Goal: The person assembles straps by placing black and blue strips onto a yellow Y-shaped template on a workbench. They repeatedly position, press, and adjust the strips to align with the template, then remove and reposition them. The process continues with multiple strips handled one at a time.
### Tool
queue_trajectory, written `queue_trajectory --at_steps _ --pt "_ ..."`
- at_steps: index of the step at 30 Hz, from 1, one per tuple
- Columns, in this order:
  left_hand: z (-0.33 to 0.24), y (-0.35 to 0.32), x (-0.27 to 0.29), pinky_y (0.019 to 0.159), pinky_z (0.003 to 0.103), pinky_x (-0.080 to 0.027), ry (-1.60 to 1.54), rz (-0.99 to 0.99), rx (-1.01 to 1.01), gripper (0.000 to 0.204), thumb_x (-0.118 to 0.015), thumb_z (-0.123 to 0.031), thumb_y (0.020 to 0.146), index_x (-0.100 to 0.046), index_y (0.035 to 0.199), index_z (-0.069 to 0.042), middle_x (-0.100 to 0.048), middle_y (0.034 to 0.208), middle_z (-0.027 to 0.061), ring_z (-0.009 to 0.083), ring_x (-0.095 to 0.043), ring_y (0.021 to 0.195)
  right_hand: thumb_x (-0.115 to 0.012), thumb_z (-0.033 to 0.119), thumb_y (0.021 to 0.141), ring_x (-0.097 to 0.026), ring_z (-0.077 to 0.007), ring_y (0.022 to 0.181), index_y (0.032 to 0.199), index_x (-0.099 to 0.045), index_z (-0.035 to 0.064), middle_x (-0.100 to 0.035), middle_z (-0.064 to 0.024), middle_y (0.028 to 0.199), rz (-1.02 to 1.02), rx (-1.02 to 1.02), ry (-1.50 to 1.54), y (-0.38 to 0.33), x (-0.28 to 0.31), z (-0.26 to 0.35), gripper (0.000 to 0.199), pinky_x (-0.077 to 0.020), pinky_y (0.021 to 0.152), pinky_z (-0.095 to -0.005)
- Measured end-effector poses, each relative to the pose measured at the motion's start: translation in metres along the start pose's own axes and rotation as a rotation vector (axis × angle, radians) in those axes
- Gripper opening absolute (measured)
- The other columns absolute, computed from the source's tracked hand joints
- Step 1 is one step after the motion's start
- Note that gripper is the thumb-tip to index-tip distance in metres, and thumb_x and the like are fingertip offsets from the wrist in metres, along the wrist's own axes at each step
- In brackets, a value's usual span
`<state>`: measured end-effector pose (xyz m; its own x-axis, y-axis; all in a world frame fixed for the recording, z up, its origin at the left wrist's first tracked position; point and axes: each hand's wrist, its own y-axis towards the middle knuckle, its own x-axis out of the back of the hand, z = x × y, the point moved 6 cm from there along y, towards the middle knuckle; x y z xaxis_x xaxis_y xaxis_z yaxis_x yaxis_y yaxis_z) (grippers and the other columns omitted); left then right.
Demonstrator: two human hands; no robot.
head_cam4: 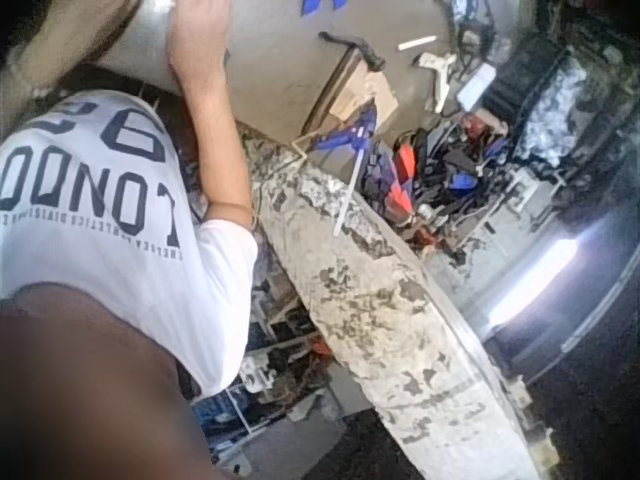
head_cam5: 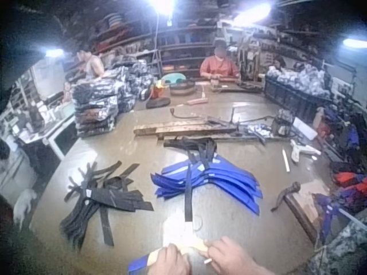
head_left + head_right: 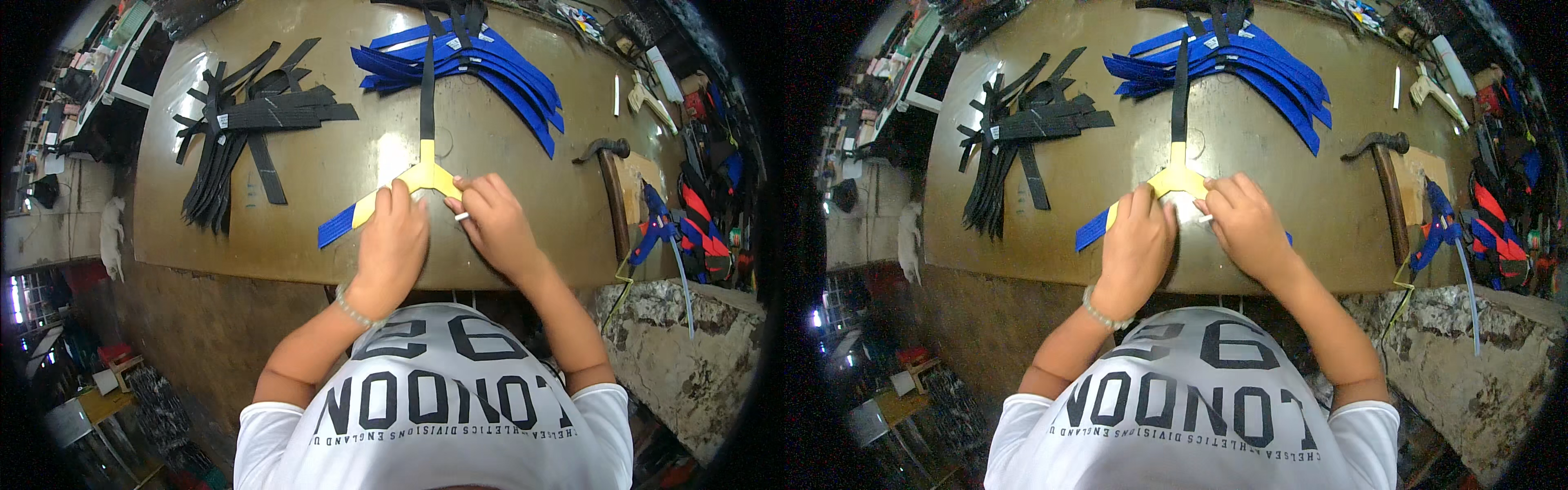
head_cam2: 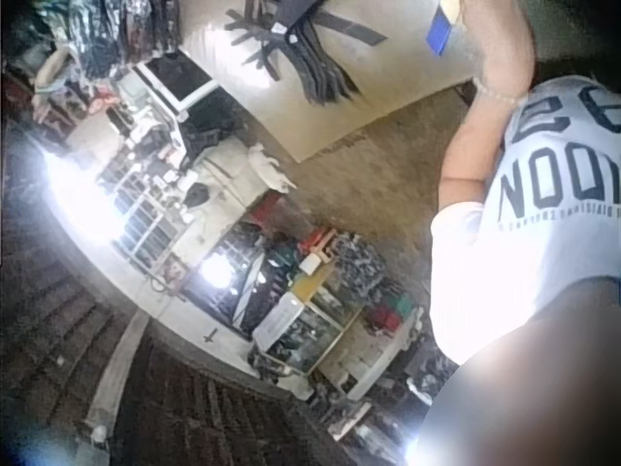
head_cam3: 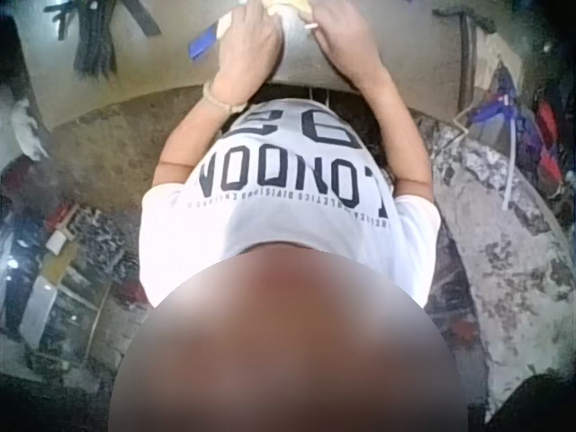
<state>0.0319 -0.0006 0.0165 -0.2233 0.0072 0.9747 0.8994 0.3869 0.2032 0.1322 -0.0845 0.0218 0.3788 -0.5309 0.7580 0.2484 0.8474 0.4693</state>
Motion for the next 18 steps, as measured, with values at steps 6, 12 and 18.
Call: queue_trajectory --at_steps 6,12,18 --pt "-0.023 0.019 -0.014 0.072 0.035 -0.057 0.33 0.017 0.029 0.036 -0.056 -0.022 0.094 -0.065 0.123 -0.002 -0.053 0.119 0.0171 0.0312 -0.061 0.08 -0.066 0.013 0.092 -0.055 -0.0325 0.08 0.104 -0.06 -0.0015 -0.06 -0.0162 0.09 0.039 -0.551 0.257 -0.021 0.034 -0.039 0.02 -0.0473 0.075 -0.0379" --pt "-0.036 0.019 -0.016 0.082 0.043 -0.057 0.397 -0.019 0.072 0.067 -0.058 -0.049 0.091 -0.059 0.131 0.005 -0.05 0.134 0.0171 0.0366 -0.061 0.081 -0.064 0.006 0.091 -0.06 -0.0357 0.084 0.1 -0.065 -0.0022 -0.06 -0.0178 0.09 -0.071 -0.484 0.135 -0.048 0.036 -0.019 0.012 -0.0483 0.074 -0.0416" --pt "-0.039 0.023 -0.017 0.081 0.047 -0.057 0.408 -0.014 0.087 0.075 -0.057 -0.059 0.088 -0.063 0.119 0.008 -0.051 0.131 0.0172 0.0348 -0.061 0.073 -0.066 0.001 0.085 -0.06 -0.035 0.086 0.098 -0.067 -0.002 -0.06 -0.0162 0.09 -0.054 -0.41 -0.005 -0.037 0.03 -0.015 0.013 -0.0493 0.076 -0.0423"
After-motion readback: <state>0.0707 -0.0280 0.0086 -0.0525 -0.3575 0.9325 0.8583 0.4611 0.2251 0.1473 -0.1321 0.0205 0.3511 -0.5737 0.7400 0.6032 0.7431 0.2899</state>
